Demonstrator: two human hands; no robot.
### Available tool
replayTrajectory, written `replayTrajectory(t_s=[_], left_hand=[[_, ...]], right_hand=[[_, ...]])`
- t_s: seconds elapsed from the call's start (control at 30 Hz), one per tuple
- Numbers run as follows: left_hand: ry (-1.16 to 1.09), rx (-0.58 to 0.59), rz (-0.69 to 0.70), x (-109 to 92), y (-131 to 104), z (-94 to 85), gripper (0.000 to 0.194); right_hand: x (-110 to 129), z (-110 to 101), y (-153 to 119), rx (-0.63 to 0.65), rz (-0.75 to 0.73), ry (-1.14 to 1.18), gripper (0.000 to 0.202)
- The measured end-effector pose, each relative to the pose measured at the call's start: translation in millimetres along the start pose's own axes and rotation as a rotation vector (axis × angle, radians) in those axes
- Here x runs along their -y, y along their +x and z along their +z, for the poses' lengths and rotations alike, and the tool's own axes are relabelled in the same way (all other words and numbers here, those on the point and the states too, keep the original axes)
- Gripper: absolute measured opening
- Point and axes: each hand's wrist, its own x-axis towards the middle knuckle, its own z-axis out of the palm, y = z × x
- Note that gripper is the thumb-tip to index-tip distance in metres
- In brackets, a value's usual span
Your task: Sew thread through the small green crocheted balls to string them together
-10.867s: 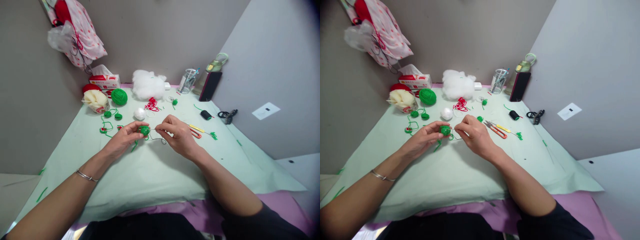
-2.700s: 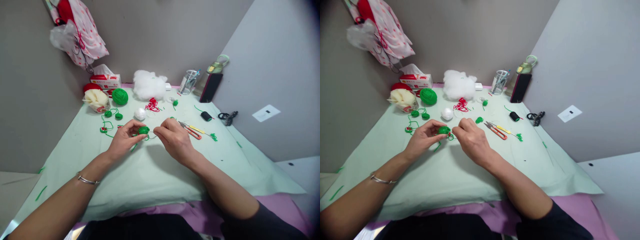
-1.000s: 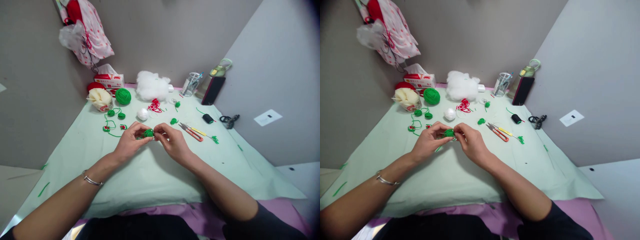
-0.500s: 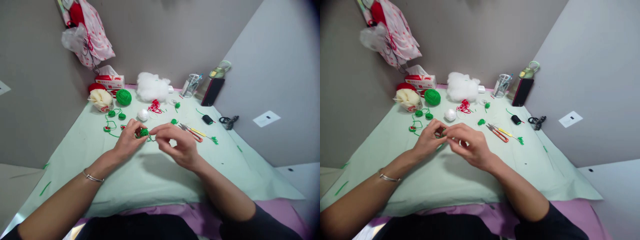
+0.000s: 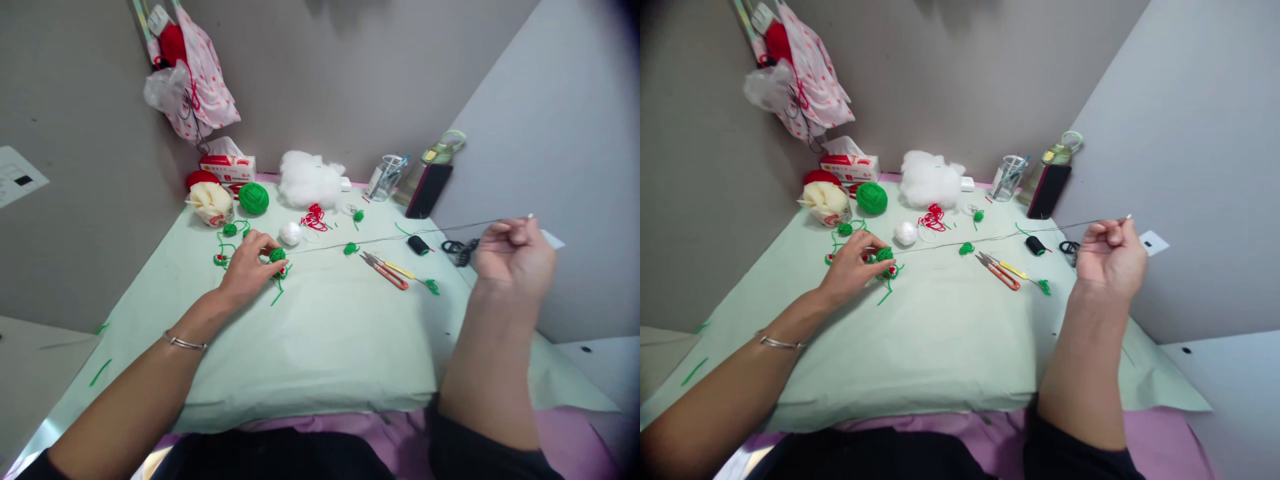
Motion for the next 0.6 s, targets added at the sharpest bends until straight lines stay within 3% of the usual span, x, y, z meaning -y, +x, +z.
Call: replayTrajectory(t_s=[0.07, 0.17, 0.27, 0.33, 0.4, 0.5, 0.6], left_hand=[[-0.213, 0.107, -0.105, -3.8, -1.2, 1.3, 0.027], [-0.401, 0.273, -0.242, -8.4, -2.5, 0.7, 0.048], [-0.365, 0.375, -0.263, -10.8, -3.0, -0.4, 0.036], [-0.323, 0.396, -0.256, -12.0, -3.3, -0.8, 0.028], [-0.306, 0.404, -0.275, -13.4, -3.6, -1.1, 0.024], [-0.313, 0.403, -0.330, -15.5, -4.3, -1.3, 0.022], [-0.385, 0.418, -0.349, -15.8, -5.9, 0.0, 0.024]], right_hand=[[0.4, 9.8, -5.9, 0.165, 0.068, 0.027, 0.043], [5.8, 40.8, -32.8, 0.422, 0.224, 0.029, 0.021], [9.5, 73.1, -72.1, 0.604, 0.381, -0.059, 0.020], [8.5, 86.9, -93.7, 0.844, 0.460, -0.274, 0.023], [5.2, 91.8, -104.9, 1.014, 0.387, -0.627, 0.023], [-1.5, 86.9, -103.0, 0.994, 0.126, -1.234, 0.020], [-8.5, 79.0, -94.2, 1.046, 0.074, -1.597, 0.018]])
